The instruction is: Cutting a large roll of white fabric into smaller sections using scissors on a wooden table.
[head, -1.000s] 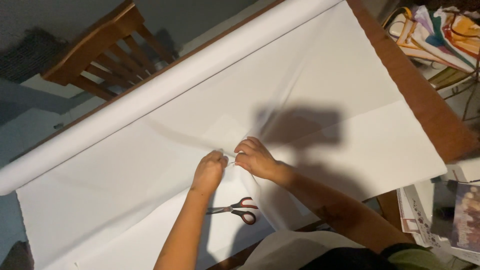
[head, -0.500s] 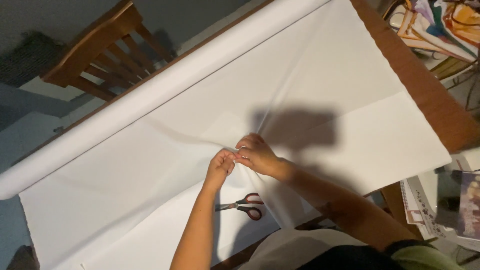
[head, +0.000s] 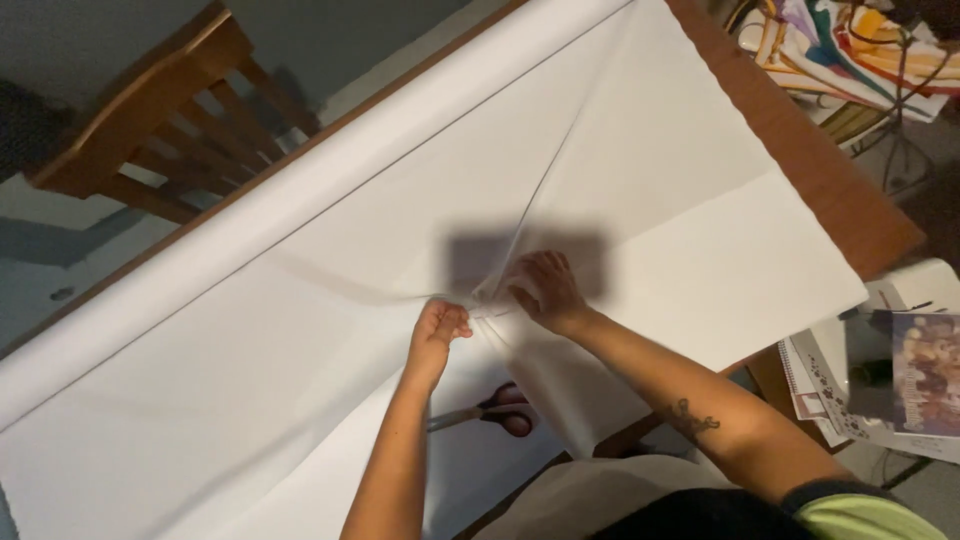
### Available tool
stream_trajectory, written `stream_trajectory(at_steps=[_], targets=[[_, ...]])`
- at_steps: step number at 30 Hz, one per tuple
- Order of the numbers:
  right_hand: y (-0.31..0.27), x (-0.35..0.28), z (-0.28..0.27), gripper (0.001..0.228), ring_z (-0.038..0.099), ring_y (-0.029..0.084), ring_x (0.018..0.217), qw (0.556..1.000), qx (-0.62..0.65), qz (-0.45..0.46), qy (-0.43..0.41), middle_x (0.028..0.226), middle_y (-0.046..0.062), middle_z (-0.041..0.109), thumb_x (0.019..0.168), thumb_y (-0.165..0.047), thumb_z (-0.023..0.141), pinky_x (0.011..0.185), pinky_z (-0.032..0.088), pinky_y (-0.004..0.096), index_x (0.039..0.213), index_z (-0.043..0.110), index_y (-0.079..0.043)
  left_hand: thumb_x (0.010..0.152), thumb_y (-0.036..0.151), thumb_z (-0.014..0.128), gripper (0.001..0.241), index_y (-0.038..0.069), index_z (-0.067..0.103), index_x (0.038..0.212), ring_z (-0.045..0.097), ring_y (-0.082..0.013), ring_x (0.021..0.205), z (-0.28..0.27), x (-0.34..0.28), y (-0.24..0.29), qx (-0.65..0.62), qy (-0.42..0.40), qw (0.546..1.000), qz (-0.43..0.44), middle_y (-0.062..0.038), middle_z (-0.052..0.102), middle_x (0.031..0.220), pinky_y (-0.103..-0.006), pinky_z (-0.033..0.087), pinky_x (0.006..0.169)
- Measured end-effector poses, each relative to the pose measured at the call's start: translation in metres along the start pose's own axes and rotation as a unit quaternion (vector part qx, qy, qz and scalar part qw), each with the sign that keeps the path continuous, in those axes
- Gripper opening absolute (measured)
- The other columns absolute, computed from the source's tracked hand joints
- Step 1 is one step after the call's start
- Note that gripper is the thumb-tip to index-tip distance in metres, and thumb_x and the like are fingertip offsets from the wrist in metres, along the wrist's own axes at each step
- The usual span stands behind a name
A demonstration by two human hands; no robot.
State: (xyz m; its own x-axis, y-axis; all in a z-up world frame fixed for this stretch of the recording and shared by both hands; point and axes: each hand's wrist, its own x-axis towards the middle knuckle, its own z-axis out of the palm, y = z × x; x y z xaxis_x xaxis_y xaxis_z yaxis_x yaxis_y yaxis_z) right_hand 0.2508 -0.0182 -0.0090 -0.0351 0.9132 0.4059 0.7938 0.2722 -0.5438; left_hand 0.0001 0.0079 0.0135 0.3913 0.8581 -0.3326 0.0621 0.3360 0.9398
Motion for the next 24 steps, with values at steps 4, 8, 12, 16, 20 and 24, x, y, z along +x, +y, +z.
stream_trajectory(at_steps=[4,8,12,16,20,24], targets=[[-0.013,0.005,0.005,0.037,0.057,0.028,0.112,0.989,-0.069,-0.036,-0.128,0.112,0.003,0.061,0.088,-0.049,0.074,0.101,0.042,0.048,0.113,0.069,-0.022,0.108,0.007,0.046,0.018,-0.001,0.061,0.103,0.066,-0.0163,0.075,0.001,0.000,-0.010,-0.039,0.002,0.999,0.001,-0.009,0.062,0.082,-0.0294,0.058,0.081],[0.006,0.007,0.041,0.024,0.055,0.022,0.078,0.966,-0.062,-0.242,0.066,0.083,-0.002,0.049,0.095,-0.038,0.073,0.080,0.051,0.042,0.082,0.060,-0.022,0.109,0.009,0.045,0.019,-0.001,0.060,0.104,0.066,-0.0182,0.082,0.003,0.001,-0.020,-0.019,0.015,1.000,-0.001,-0.010,0.063,0.086,-0.0300,0.058,0.081],[0.017,0.013,0.024,0.025,0.052,0.022,0.078,0.954,-0.045,-0.291,0.062,0.083,-0.002,0.049,0.101,-0.036,0.063,0.080,0.051,0.043,0.081,0.059,-0.021,0.110,0.014,0.044,0.021,0.009,0.062,0.100,0.065,-0.0175,0.073,-0.004,-0.006,-0.006,0.170,0.050,0.984,-0.008,-0.004,0.064,0.072,-0.0320,0.054,0.076],[0.064,0.014,0.008,0.016,0.058,0.023,0.079,0.955,-0.090,-0.283,-0.010,0.081,0.000,0.055,0.091,-0.029,0.071,0.085,0.051,0.046,0.080,0.066,-0.020,0.108,0.019,0.049,0.015,0.016,0.059,0.099,0.066,-0.0237,0.076,-0.010,-0.009,-0.008,0.252,0.106,0.961,-0.034,-0.006,0.069,0.073,-0.0390,0.052,0.079],[0.055,0.025,0.003,0.016,0.064,0.027,0.097,0.965,0.034,-0.259,0.032,0.103,0.004,0.065,0.097,-0.034,0.068,0.091,0.047,0.049,0.100,0.070,-0.018,0.108,0.015,0.049,0.018,0.013,0.058,0.093,0.060,-0.0183,0.074,0.001,-0.024,0.003,0.180,0.153,0.972,-0.016,-0.003,0.066,0.069,-0.0335,0.051,0.078],[-0.017,0.048,0.025,0.034,0.063,0.027,0.110,0.947,0.105,-0.303,-0.002,0.111,0.006,0.067,0.100,-0.048,0.063,0.106,0.043,0.052,0.101,0.070,-0.014,0.109,0.012,0.047,0.020,0.011,0.058,0.093,0.059,-0.0171,0.073,0.023,-0.029,0.018,0.162,0.158,0.974,0.001,-0.002,0.064,0.068,-0.0330,0.050,0.078]])
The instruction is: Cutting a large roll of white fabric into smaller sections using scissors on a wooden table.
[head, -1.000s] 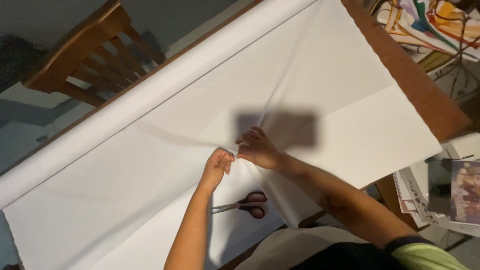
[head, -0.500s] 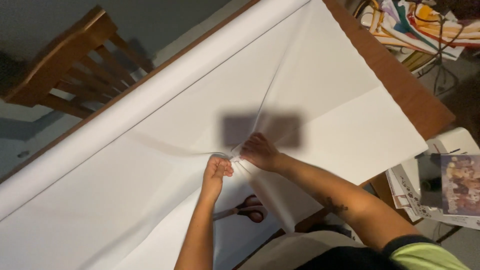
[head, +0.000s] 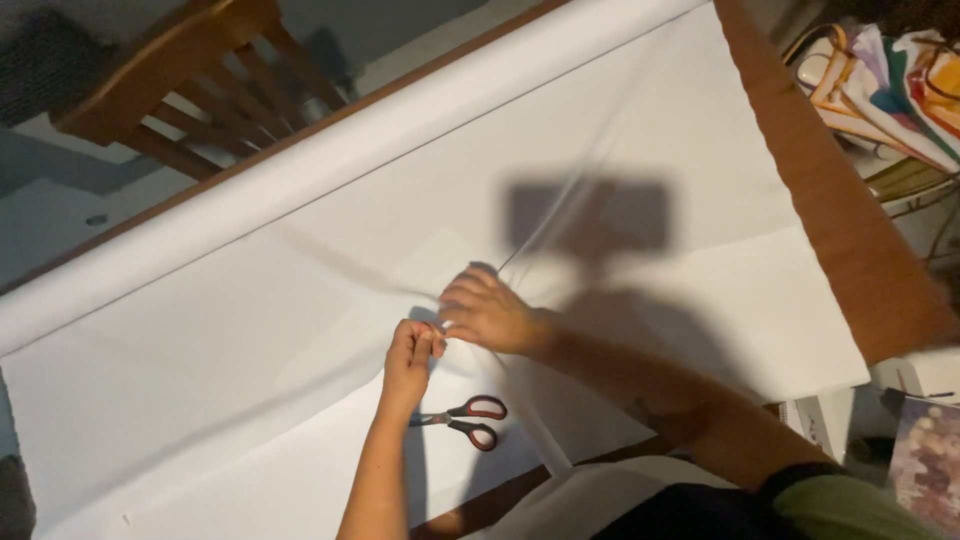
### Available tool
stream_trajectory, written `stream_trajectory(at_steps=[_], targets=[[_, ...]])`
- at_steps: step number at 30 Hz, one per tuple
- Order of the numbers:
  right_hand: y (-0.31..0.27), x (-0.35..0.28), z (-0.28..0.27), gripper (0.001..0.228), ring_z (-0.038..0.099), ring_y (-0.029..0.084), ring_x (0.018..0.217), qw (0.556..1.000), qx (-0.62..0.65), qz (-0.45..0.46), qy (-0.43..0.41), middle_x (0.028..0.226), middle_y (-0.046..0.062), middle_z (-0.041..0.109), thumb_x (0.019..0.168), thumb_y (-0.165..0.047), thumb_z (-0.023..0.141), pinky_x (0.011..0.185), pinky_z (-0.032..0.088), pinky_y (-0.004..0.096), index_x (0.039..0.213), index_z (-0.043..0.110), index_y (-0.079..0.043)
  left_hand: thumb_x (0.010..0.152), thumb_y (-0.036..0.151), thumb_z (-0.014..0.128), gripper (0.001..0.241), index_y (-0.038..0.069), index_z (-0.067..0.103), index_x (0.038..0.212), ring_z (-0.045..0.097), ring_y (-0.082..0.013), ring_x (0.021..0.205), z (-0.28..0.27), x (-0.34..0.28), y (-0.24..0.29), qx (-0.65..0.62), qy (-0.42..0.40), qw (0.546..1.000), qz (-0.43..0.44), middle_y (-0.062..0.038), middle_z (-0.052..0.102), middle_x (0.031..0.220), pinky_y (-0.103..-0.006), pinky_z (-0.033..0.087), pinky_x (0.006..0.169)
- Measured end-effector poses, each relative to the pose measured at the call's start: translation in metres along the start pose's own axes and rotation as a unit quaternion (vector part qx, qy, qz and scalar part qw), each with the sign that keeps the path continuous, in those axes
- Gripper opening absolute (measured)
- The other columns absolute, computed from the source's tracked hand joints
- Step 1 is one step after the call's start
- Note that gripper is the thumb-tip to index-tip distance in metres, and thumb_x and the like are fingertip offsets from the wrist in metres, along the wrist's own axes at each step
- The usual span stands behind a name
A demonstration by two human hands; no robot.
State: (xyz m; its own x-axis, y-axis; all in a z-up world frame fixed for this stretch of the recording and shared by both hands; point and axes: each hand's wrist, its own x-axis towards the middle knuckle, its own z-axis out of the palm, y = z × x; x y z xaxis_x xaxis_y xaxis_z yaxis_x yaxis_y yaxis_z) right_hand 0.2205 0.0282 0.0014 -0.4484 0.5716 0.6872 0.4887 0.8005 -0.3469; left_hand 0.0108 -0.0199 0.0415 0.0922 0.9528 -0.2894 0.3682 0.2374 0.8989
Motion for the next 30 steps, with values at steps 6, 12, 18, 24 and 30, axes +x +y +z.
stream_trajectory(at_steps=[6,12,18,24,30], targets=[[0.025,-0.013,0.001,0.030,0.061,0.023,0.104,0.999,0.010,-0.003,-0.043,0.091,0.000,0.065,0.099,-0.042,0.066,0.108,0.040,0.052,0.082,0.067,-0.017,0.110,0.006,0.043,0.022,0.007,0.053,0.089,0.060,-0.0197,0.077,-0.009,-0.002,-0.021,-0.123,0.053,0.991,0.007,-0.005,0.058,0.065,-0.0309,0.052,0.084],[0.020,-0.013,0.001,0.031,0.063,0.021,0.099,0.999,0.022,-0.010,-0.047,0.086,-0.001,0.065,0.098,-0.040,0.068,0.105,0.044,0.049,0.078,0.068,-0.017,0.103,0.000,0.055,0.007,0.002,0.056,0.097,0.075,-0.0217,0.097,0.026,0.000,0.018,-0.466,0.142,0.874,-0.008,-0.011,0.070,0.097,-0.0278,0.060,0.091],[0.018,-0.016,-0.001,0.025,0.063,0.022,0.099,0.999,0.002,-0.019,-0.032,0.089,0.000,0.066,0.096,-0.037,0.069,0.104,0.045,0.048,0.082,0.071,-0.017,0.096,0.000,0.057,0.026,0.005,0.067,0.120,0.071,-0.0262,0.107,0.022,0.019,-0.005,0.489,0.067,0.822,0.283,-0.012,0.069,0.115,-0.0356,0.057,0.094],[0.018,-0.017,-0.039,0.015,0.066,0.030,0.103,0.994,0.020,0.100,0.029,0.109,0.007,0.069,0.103,-0.021,0.062,0.091,0.052,0.047,0.105,0.072,-0.011,0.094,0.009,0.057,0.020,0.013,0.069,0.110,0.066,-0.0261,0.094,0.016,0.029,-0.015,0.549,-0.018,0.780,0.300,-0.007,0.066,0.094,-0.0392,0.048,0.088],[0.026,-0.050,-0.046,0.025,0.064,0.023,0.098,0.988,-0.066,0.141,-0.003,0.096,0.000,0.064,0.081,-0.025,0.083,0.092,0.049,0.043,0.100,0.069,-0.016,0.098,0.024,0.056,0.020,0.010,0.064,0.085,0.065,-0.0287,0.078,0.024,0.032,-0.010,0.455,0.034,0.849,0.267,-0.007,0.060,0.075,-0.0396,0.050,0.078]])
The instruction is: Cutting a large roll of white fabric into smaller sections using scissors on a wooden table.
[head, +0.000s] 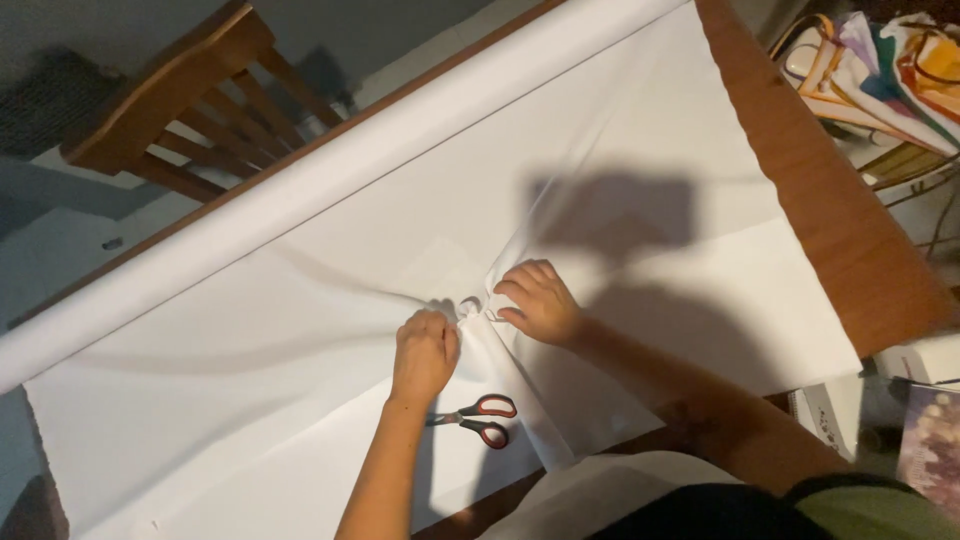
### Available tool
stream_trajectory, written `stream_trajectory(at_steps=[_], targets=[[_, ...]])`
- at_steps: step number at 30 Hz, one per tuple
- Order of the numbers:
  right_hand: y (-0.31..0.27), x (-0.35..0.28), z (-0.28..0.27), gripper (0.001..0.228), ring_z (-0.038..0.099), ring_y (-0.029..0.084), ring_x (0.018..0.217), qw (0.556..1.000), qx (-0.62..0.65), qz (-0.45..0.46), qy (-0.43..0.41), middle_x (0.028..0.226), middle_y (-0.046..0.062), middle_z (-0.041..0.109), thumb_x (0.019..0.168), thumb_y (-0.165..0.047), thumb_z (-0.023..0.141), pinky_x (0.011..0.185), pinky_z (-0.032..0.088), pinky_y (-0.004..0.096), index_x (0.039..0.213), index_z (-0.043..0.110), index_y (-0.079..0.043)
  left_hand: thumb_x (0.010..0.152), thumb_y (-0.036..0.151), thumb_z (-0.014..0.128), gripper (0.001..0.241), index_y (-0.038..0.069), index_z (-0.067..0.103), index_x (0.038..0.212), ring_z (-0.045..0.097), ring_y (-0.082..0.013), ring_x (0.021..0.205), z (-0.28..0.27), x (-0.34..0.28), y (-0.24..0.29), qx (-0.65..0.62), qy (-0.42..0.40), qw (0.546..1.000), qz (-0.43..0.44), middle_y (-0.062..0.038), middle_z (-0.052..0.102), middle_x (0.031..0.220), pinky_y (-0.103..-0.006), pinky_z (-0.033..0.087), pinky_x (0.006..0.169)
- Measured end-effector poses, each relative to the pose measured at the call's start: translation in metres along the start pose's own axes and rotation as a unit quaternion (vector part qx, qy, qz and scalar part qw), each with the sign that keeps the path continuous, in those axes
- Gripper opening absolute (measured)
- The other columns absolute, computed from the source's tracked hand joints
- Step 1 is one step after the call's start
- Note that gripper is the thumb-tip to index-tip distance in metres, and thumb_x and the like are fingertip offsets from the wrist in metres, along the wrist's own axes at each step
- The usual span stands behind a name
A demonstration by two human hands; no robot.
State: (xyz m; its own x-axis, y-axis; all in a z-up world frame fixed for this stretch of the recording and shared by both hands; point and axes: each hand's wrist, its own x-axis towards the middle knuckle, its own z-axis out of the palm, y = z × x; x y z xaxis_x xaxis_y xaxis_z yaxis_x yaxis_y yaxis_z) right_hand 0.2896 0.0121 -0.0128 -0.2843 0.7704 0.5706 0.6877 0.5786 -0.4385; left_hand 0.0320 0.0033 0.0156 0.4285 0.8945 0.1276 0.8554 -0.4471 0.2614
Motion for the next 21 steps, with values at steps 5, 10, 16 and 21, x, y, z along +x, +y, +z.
stream_trajectory(at_steps=[5,10,16,21], targets=[[0.011,0.001,0.018,0.025,0.060,0.020,0.086,0.996,-0.036,-0.082,0.007,0.081,0.000,0.054,0.099,-0.037,0.066,0.086,0.048,0.038,0.085,0.063,-0.016,0.099,0.030,0.064,0.038,0.015,0.052,0.066,0.059,-0.0230,0.067,-0.001,0.005,0.010,-0.073,0.039,0.996,-0.016,-0.001,0.049,0.062,-0.0340,0.049,0.070],[0.010,0.009,0.007,0.038,0.062,0.024,0.092,0.996,-0.046,-0.068,0.021,0.088,0.004,0.058,0.097,-0.051,0.063,0.088,0.049,0.042,0.095,0.061,-0.013,0.100,0.022,0.065,0.041,0.009,0.045,0.066,0.057,-0.0311,0.062,-0.009,0.004,0.015,-0.214,0.008,0.970,-0.118,-0.011,0.046,0.060,-0.0396,0.049,0.063],[0.019,0.004,0.026,0.034,0.057,0.023,0.081,0.994,-0.070,-0.082,0.007,0.081,0.003,0.053,0.097,-0.046,0.062,0.083,0.045,0.041,0.087,0.062,-0.013,0.099,0.026,0.065,0.043,0.010,0.042,0.066,0.056,-0.0334,0.060,0.000,0.000,0.008,-0.263,-0.001,0.950,-0.168,-0.013,0.044,0.059,-0.0414,0.048,0.059],[0.033,0.008,0.022,0.035,0.053,0.020,0.078,0.992,-0.045,-0.116,0.005,0.077,-0.001,0.050,0.101,-0.041,0.061,0.082,0.045,0.037,0.075,0.060,-0.017,0.100,0.023,0.063,0.041,0.009,0.043,0.067,0.055,-0.0289,0.062,0.014,-0.006,-0.005,-0.307,-0.005,0.921,-0.240,-0.015,0.046,0.059,-0.0400,0.049,0.061]])
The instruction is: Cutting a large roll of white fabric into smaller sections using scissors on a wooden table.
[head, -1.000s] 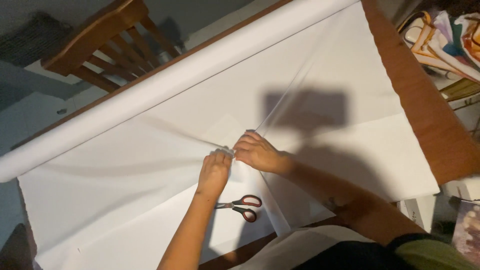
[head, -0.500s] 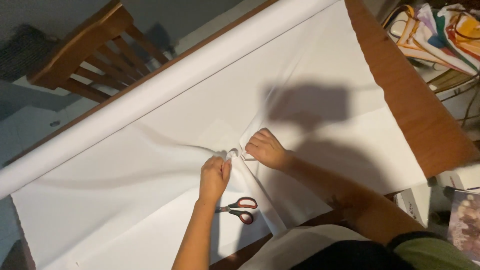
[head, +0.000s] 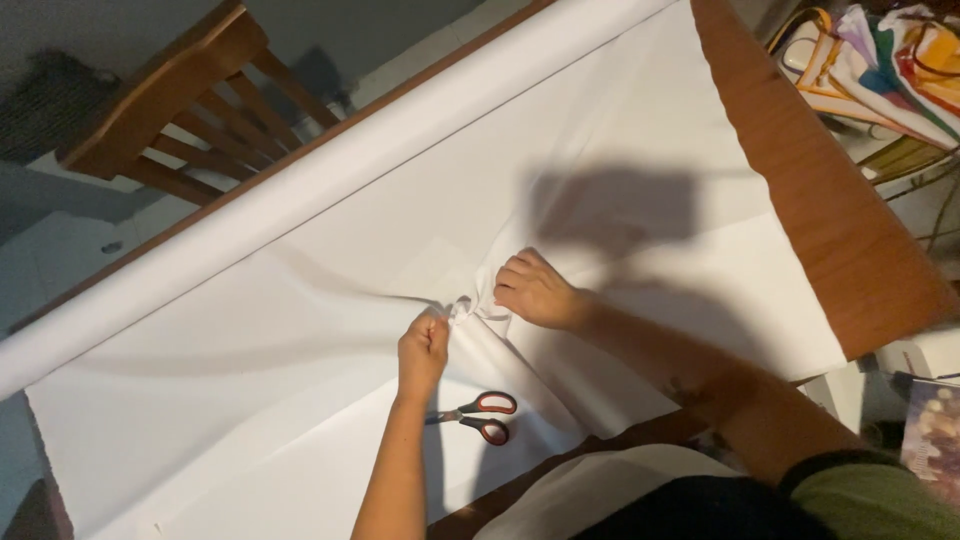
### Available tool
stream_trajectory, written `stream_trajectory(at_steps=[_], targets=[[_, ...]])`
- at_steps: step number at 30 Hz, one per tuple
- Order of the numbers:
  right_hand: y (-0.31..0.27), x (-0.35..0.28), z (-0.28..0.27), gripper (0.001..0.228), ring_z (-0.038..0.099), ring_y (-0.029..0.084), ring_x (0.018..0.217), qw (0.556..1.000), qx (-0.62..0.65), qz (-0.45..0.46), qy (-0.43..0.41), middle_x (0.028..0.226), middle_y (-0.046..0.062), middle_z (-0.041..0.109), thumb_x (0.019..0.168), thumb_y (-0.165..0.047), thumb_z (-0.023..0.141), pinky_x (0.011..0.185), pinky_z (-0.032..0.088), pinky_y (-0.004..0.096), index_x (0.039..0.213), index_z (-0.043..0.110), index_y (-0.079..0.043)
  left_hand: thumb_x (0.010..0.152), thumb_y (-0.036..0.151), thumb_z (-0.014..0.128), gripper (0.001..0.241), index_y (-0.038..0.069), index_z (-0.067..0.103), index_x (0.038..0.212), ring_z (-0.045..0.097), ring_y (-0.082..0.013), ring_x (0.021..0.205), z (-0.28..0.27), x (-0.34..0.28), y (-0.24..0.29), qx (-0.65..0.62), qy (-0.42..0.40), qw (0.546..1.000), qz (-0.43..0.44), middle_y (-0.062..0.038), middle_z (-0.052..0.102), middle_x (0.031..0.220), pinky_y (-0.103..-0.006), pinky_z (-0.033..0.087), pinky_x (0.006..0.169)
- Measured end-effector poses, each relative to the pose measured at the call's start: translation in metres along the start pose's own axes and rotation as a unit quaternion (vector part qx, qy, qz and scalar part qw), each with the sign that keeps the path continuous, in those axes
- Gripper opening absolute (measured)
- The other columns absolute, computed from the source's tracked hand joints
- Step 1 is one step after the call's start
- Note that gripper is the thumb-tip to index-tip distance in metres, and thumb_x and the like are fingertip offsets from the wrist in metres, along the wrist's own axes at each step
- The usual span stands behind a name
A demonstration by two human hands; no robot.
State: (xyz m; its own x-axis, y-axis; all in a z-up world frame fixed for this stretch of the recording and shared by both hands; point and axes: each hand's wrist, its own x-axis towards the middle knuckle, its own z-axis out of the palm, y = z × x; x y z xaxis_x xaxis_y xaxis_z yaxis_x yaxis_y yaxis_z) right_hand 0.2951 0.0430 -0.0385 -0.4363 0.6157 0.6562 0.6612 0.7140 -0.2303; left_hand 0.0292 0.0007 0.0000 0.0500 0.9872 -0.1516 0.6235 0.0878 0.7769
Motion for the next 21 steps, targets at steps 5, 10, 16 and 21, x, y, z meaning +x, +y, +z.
stream_trajectory(at_steps=[5,10,16,21], targets=[[0.041,-0.017,-0.022,0.023,0.061,0.025,0.082,0.999,-0.024,-0.018,-0.021,0.088,0.003,0.061,0.102,-0.034,0.061,0.080,0.049,0.043,0.086,0.068,-0.019,0.100,0.025,0.058,0.037,0.010,0.044,0.070,0.052,-0.0300,0.064,0.003,0.006,-0.032,-0.049,0.039,0.995,-0.072,-0.017,0.051,0.060,-0.0434,0.047,0.065],[0.018,-0.005,-0.033,0.017,0.064,0.024,0.093,0.999,-0.043,0.017,-0.024,0.097,0.002,0.066,0.090,-0.035,0.068,0.089,0.049,0.046,0.097,0.070,-0.019,0.099,0.023,0.062,0.038,0.008,0.045,0.068,0.053,-0.0317,0.060,0.005,0.000,-0.004,-0.039,0.037,0.997,-0.048,-0.020,0.050,0.057,-0.0422,0.047,0.061],[-0.048,0.054,0.001,0.025,0.063,0.027,0.109,0.996,0.089,-0.031,-0.008,0.108,0.005,0.067,0.099,-0.038,0.064,0.103,0.044,0.050,0.096,0.069,-0.014,0.098,0.025,0.066,0.041,0.009,0.046,0.066,0.051,-0.0290,0.056,0.000,-0.001,0.011,-0.025,0.025,0.999,-0.029,-0.017,0.048,0.053,-0.0410,0.046,0.056],[-0.038,0.045,0.009,0.033,0.063,0.025,0.112,0.994,0.102,-0.023,-0.022,0.102,0.003,0.067,0.098,-0.040,0.067,0.112,0.038,0.057,0.079,0.065,-0.014,0.101,0.026,0.060,0.041,0.010,0.042,0.067,0.047,-0.0233,0.059,0.004,-0.004,-0.006,-0.069,0.041,0.995,-0.059,-0.013,0.047,0.053,-0.0390,0.044,0.057]])
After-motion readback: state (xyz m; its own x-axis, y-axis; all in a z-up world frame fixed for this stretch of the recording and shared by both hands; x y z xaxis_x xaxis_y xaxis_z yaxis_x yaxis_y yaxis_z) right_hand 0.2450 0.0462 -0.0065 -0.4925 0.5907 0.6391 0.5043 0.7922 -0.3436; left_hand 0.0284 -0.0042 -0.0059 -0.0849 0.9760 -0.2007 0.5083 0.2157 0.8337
